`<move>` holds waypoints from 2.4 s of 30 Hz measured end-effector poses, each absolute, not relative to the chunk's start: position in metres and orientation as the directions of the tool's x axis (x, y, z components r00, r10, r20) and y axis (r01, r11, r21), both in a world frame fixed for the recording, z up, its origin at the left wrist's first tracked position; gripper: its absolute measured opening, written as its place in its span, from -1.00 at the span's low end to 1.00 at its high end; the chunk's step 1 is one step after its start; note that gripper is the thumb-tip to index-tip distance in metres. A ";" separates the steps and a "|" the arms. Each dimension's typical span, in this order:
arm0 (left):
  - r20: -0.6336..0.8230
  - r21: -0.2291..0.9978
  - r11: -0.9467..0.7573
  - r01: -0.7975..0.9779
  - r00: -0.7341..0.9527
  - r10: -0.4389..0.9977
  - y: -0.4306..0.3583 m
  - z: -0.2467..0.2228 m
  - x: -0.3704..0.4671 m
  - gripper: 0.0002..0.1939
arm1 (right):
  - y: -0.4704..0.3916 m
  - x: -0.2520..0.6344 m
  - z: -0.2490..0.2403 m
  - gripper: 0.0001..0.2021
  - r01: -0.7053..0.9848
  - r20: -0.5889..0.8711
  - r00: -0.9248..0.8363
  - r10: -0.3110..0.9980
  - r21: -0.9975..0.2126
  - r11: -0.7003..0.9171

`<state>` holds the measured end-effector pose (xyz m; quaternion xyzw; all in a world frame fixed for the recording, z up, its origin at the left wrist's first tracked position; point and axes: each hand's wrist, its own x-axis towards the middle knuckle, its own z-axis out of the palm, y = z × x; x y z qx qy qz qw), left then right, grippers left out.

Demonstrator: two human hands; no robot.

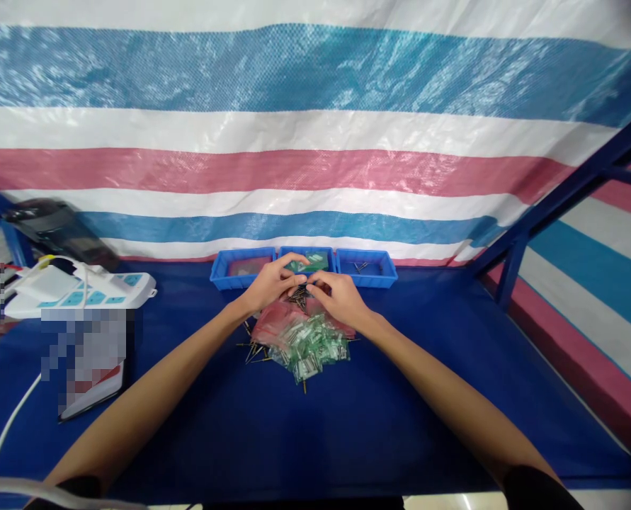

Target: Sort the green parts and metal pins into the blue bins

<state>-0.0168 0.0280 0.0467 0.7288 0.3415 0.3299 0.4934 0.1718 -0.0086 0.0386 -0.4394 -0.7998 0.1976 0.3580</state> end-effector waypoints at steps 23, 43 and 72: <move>0.262 0.855 -0.432 0.285 0.482 0.836 0.027 0.054 -0.018 -0.78 | -0.003 0.175 0.039 -0.72 0.128 0.185 -0.309 0.933 -0.964 0.234; 0.278 0.846 -0.455 0.278 0.497 0.822 0.026 0.056 -0.018 -0.80 | -0.002 0.176 0.040 -0.75 0.106 0.140 -0.340 0.930 -0.977 0.186; 0.275 0.875 -0.425 0.234 0.481 0.832 0.027 0.055 -0.017 -0.75 | -0.006 0.178 0.042 -0.74 0.363 0.351 -0.221 0.910 -0.836 0.410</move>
